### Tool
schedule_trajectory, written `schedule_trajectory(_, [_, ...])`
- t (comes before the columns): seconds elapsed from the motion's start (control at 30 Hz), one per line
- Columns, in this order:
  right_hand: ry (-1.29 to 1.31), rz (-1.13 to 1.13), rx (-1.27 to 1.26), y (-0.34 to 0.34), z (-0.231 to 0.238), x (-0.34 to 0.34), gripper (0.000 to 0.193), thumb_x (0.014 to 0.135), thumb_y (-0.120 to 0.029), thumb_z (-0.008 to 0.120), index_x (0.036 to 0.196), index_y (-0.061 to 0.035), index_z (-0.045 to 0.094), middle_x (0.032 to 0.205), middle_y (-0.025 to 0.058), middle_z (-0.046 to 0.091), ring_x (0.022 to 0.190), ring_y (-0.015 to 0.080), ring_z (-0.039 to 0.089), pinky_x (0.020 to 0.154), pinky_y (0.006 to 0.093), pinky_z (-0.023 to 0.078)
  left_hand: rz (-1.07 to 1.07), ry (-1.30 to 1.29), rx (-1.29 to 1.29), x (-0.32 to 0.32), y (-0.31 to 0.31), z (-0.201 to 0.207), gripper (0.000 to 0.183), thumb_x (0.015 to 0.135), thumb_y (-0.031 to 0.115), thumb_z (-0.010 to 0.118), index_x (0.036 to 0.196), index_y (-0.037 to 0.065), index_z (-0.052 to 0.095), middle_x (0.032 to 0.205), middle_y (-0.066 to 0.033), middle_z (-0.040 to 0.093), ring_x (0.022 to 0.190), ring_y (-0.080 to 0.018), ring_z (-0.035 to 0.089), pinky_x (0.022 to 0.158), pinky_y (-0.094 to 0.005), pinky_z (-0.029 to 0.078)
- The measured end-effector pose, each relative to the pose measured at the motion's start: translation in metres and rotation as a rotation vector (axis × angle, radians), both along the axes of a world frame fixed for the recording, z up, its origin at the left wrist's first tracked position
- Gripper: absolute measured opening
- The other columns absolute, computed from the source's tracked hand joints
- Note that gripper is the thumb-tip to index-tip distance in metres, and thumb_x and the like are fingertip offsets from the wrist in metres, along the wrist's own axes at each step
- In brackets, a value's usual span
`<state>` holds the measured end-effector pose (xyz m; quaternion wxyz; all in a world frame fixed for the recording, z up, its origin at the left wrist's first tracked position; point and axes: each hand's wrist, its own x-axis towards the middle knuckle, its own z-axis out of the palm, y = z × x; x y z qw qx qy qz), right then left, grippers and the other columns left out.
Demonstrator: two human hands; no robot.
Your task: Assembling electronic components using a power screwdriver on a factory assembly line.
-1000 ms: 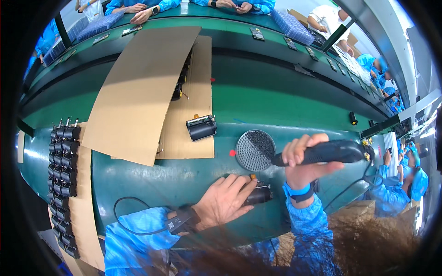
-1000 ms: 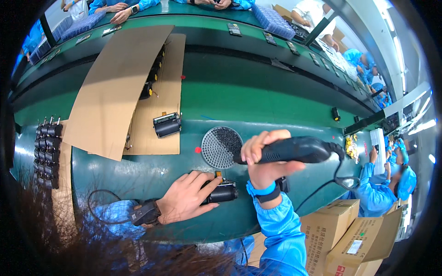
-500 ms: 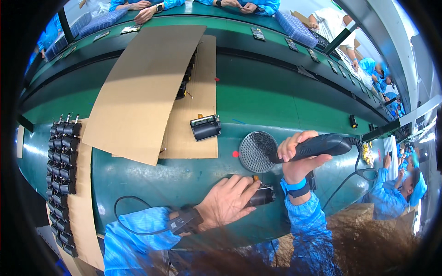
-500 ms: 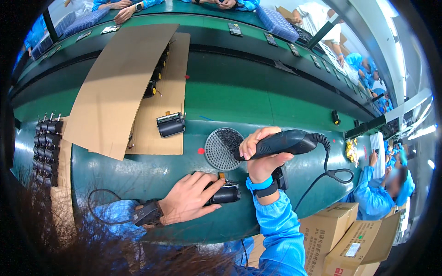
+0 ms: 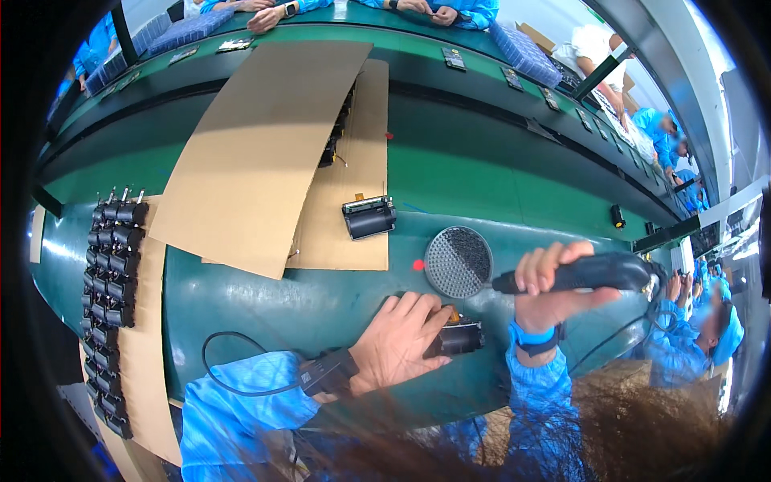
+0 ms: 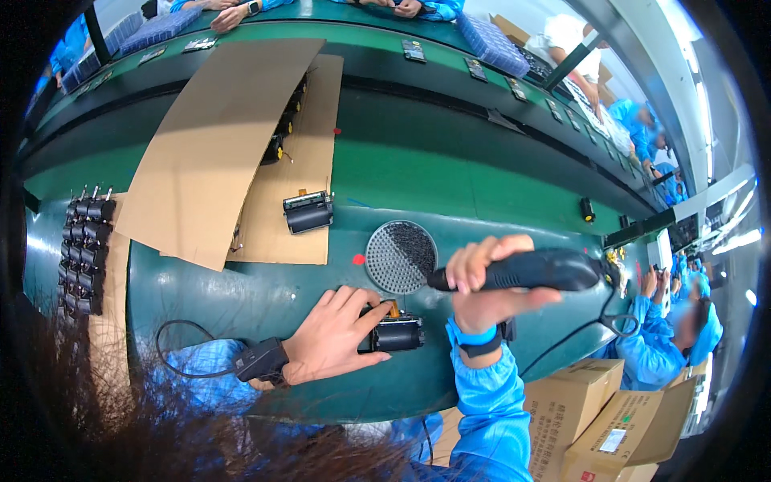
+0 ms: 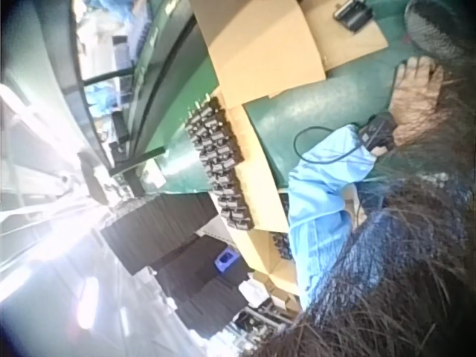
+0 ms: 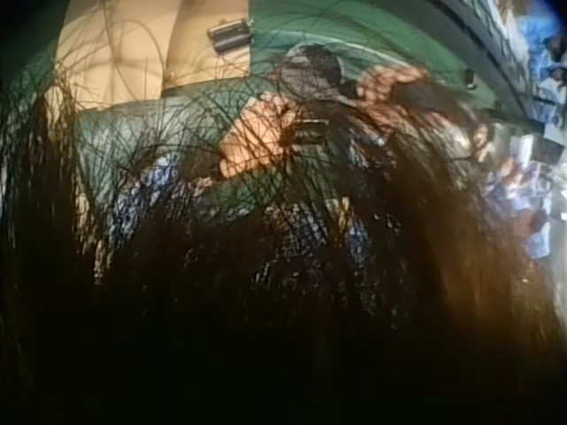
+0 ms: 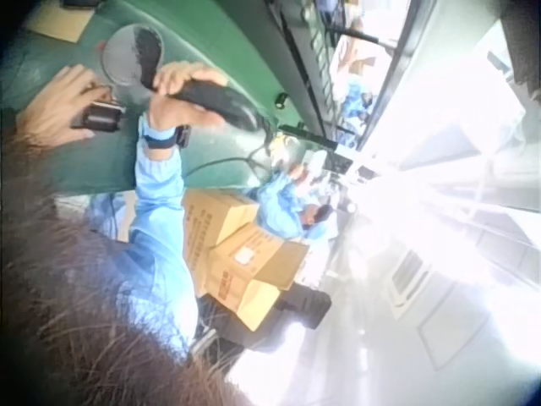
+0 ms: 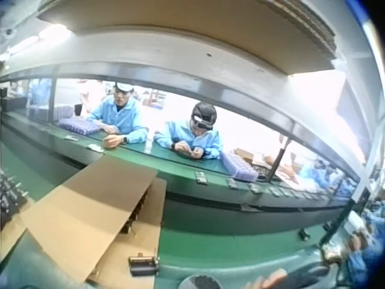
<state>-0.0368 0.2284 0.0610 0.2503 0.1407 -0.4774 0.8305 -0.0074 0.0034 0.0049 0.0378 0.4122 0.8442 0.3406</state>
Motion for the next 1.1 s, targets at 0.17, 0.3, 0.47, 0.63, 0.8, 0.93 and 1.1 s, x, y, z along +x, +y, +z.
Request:
schedule_trajectory(0.17, [0.109, 0.214, -0.008, -0.022, 0.009, 0.039, 0.083, 0.086, -0.087, 0.045, 0.098, -0.005, 0.046, 0.064, 0.0063, 0.053, 0.05, 0.0183, 0.053, 0.044, 0.0354, 0.048, 0.001, 0.009, 0.048, -0.002, -0.002, -0.004, 0.071, 0.077, 0.042, 0.083, 0.133, 0.005, 0.061, 0.118, -0.0076, 0.052, 0.109, -0.027, 0.051, 0.091, -0.0393, 0.045])
schedule_trajectory(0.3, [0.138, 0.25, 0.006, -0.034, -0.003, 0.047, 0.085, 0.084, -0.087, 0.049, 0.099, -0.0036, 0.048, 0.067, 0.0079, 0.055, 0.054, 0.0201, 0.056, 0.047, 0.0364, 0.049, -0.002, 0.005, 0.061, -0.001, -0.001, -0.003, 0.071, 0.076, 0.042, 0.084, 0.132, 0.005, 0.061, 0.118, -0.0076, 0.052, 0.107, -0.0268, 0.051, 0.09, -0.0394, 0.045])
schedule_trajectory(0.47, [0.098, 0.289, 0.014, -0.033, -0.014, 0.043, 0.087, 0.082, -0.088, 0.051, 0.101, -0.0027, 0.049, 0.067, 0.0086, 0.054, 0.054, 0.0205, 0.055, 0.046, 0.0365, 0.049, -0.005, -0.002, 0.046, -0.002, -0.001, -0.003, 0.071, 0.076, 0.042, 0.084, 0.132, 0.005, 0.061, 0.118, -0.008, 0.052, 0.108, -0.0267, 0.051, 0.09, -0.0392, 0.045])
schedule_trajectory(0.63, [0.069, 0.282, 0.006, -0.035, -0.019, 0.042, 0.088, 0.08, -0.089, 0.051, 0.1, -0.0028, 0.049, 0.067, 0.0087, 0.054, 0.054, 0.0204, 0.055, 0.046, 0.0362, 0.049, -0.01, 0.007, 0.057, -0.003, -0.002, -0.003, 0.07, 0.078, 0.042, 0.083, 0.132, 0.004, 0.061, 0.118, -0.0083, 0.052, 0.108, -0.0263, 0.051, 0.091, -0.0393, 0.044])
schedule_trajectory(0.8, [0.038, 0.272, 0.011, -0.036, -0.021, 0.042, 0.089, 0.079, -0.089, 0.051, 0.1, -0.0028, 0.049, 0.067, 0.0084, 0.054, 0.054, 0.0199, 0.054, 0.046, 0.0356, 0.049, -0.026, -0.006, 0.042, -0.004, -0.002, 0.0, 0.068, 0.08, 0.043, 0.08, 0.132, 0.003, 0.062, 0.116, -0.0084, 0.053, 0.107, -0.0256, 0.051, 0.09, -0.0386, 0.042])
schedule_trajectory(0.93, [0.048, 0.278, 0.035, -0.039, -0.025, 0.042, 0.088, 0.079, -0.088, 0.053, 0.1, -0.0028, 0.049, 0.067, 0.0075, 0.054, 0.055, 0.0199, 0.055, 0.046, 0.0352, 0.049, -0.025, 0.001, 0.055, -0.003, -0.003, -0.001, 0.069, 0.081, 0.044, 0.08, 0.132, 0.003, 0.061, 0.116, -0.0082, 0.053, 0.107, -0.0256, 0.051, 0.089, -0.0383, 0.042])
schedule_trajectory(1.1, [0.023, 0.265, 0.087, -0.041, -0.028, 0.044, 0.084, 0.082, -0.089, 0.048, 0.095, -0.0065, 0.047, 0.062, 0.007, 0.054, 0.051, 0.0215, 0.055, 0.043, 0.0373, 0.047, -0.021, -0.007, 0.027, -0.001, -0.006, -0.002, 0.07, 0.081, 0.045, 0.079, 0.134, 0.003, 0.06, 0.117, -0.0084, 0.053, 0.107, -0.0256, 0.051, 0.09, -0.0384, 0.041])
